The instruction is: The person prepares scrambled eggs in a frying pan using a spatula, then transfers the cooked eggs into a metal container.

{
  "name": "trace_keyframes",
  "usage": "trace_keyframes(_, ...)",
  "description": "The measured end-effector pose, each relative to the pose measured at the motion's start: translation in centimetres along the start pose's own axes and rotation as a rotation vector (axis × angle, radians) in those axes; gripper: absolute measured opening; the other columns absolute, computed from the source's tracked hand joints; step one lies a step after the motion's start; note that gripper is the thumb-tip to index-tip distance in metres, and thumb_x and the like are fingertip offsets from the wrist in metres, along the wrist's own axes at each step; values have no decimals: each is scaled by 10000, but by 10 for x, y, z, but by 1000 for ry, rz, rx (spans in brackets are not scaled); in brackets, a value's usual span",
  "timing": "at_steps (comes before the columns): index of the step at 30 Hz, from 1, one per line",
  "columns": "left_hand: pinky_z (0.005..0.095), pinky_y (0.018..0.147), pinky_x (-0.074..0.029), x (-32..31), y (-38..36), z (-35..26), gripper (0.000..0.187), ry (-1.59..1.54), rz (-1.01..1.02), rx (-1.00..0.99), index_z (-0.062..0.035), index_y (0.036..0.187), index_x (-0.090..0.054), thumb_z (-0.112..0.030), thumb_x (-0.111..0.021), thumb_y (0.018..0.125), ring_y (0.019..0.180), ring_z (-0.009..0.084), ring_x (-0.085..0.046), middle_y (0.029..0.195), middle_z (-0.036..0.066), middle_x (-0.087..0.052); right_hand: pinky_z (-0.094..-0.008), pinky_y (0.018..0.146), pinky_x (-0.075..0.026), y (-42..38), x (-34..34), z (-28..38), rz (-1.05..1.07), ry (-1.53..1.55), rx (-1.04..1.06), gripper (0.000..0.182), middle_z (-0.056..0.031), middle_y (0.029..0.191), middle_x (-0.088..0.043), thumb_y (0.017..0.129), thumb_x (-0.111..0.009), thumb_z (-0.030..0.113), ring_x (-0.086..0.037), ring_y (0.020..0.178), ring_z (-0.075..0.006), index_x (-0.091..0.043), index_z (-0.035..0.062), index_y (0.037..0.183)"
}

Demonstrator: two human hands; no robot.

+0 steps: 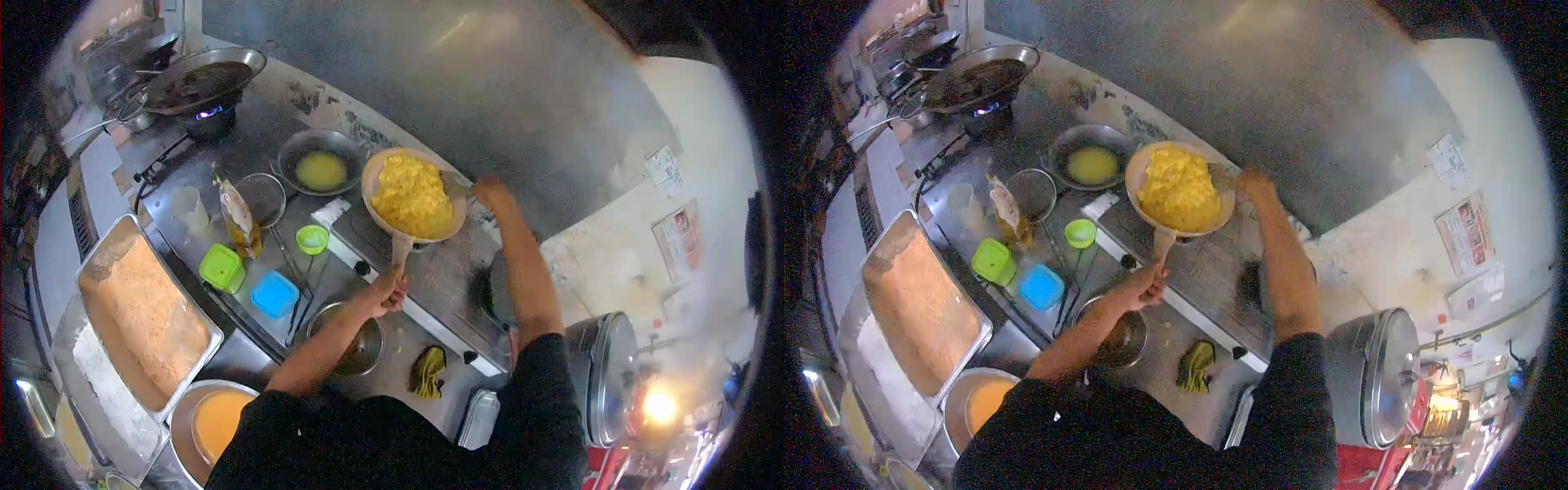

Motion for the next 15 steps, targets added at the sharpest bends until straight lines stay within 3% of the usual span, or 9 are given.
trace_keyframes(2, 223, 377, -243, -4, 0, 1, 470, 112, -3, -44, -159, 801, -396, -628, -405, 827, 431, 60, -266, 550, -75, -300, -416, 798, -464, -15, 6, 54, 47, -169, 220, 317, -218, 1005, -604, 814, -511, 233, -597, 913, -331, -615, -46, 922)
trace_keyframes(4, 237, 374, -272, -1, 6, 5, 494, 90, 33, -22, -148, 797, -382, -640, -410, 813, 434, 78, -290, 555, -51, -310, -408, 773, -474, -7, -9, 77, -56, -72, 220, 251, -218, 921, -617, 808, -506, 175, -602, 877, -334, -619, -30, 899)
trace_keyframes(6, 253, 380, -311, -8, 2, 1, 509, 78, 70, -11, -131, 797, -368, -638, -409, 812, 446, 98, -311, 560, -22, -307, -394, 626, -513, -26, -19, 111, -335, -169, 407, 219, -144, 785, -638, 786, -507, 173, -636, 758, -284, -635, 10, 855)
trace_keyframes(9, 251, 382, -303, 1, 3, 3, 496, 89, -51, 18, -120, 800, -368, -613, -402, 832, 443, 97, -285, 559, -30, -278, -391, 601, -512, -92, -22, 149, -253, -235, 477, 192, -144, 771, -635, 778, -497, 117, -637, 734, -278, -635, 10, 859)
trace_keyframes(12, 247, 353, -271, -4, -4, -1, 443, 73, -23, -10, -134, 805, -409, -572, -376, 868, 393, 99, -274, 525, -45, -298, -374, 591, -513, -102, -51, 126, -118, -220, 437, 189, -161, 783, -632, 768, -506, 118, -637, 732, -284, -635, 2, 842)
trace_keyframes(15, 250, 354, -265, -7, -7, -1, 468, 43, -32, 15, -134, 806, -410, -600, -399, 845, 392, 101, -287, 523, -42, -315, -387, 597, -515, -119, -10, 112, -67, -300, 491, 192, -186, 786, -625, 772, -499, 117, -633, 746, -303, -632, -14, 816)
Point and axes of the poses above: each hand's wrist, its own y-axis towards the middle knuckle, its own x-axis out of the back of the hand, z = x × y, the point moved 10 cm from there along y, towards the middle knuckle
